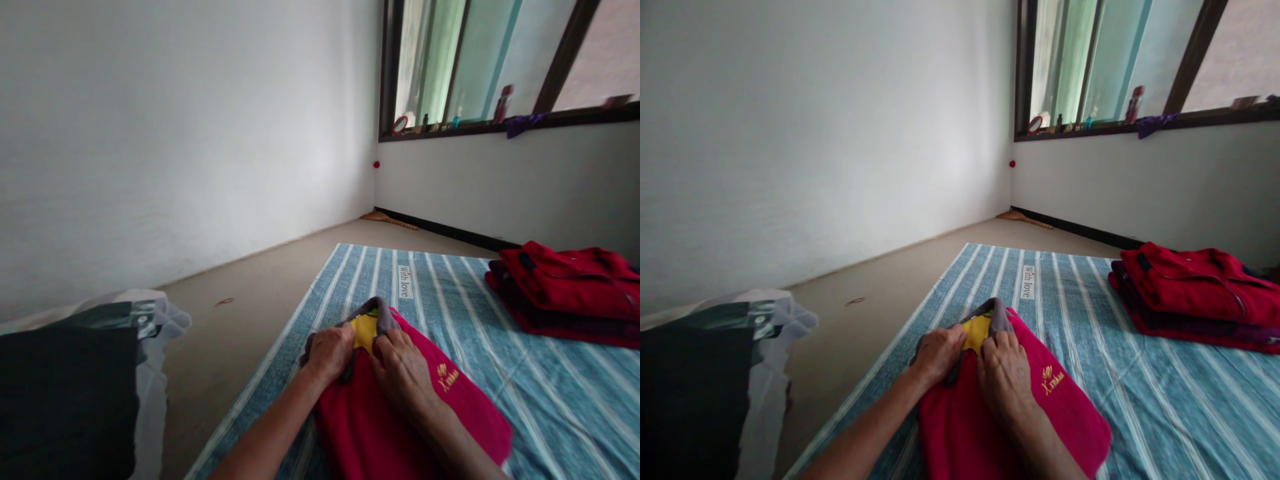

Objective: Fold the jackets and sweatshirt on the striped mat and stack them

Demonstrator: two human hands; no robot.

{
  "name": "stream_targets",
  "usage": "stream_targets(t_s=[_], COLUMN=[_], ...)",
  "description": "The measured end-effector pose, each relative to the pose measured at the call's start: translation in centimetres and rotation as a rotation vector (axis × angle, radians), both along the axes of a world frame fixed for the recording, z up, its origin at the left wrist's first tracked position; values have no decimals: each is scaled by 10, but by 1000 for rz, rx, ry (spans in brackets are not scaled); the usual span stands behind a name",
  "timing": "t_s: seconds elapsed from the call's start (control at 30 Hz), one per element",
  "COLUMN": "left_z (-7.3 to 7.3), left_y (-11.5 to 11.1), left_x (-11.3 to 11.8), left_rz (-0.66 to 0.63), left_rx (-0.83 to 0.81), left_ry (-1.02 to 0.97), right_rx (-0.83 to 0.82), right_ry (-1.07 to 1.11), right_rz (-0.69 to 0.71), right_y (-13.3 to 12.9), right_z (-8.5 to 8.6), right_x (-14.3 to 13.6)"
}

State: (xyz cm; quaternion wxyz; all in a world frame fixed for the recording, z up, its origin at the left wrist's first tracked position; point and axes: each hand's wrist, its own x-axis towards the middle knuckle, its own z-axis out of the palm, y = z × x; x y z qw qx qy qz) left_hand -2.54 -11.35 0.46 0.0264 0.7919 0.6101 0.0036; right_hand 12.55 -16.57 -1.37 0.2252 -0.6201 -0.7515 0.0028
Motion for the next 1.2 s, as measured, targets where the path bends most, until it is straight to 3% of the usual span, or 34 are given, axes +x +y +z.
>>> stream_targets(t_s=[0.17, 0.3, 0.53, 0.7, 0.83, 1.2], left_z=[-8, -12, -6, 0, 3, 4], left_y=[1, 1, -3, 2, 8, 12], left_x=[-1, -2, -14, -24, -20, -5], left_rz=[-15, -68, -335, -529, -437, -307], left_rx=[19, 40, 36, -102, -196, -201], left_ry=[-24, -95, -325, -487, -408, -422], right_rx=[-53, 8, 149, 216, 269, 286], right_ry=[-151, -232, -172, -133, -77, -18], right_rz=[-58, -65, -22, -28, -11, 25], right_y=[3, 5, 4, 4, 5, 8], right_z=[5, 3, -6, -12, -16, -17], right_x=[-13, -18, -13, -13, -13, -15])
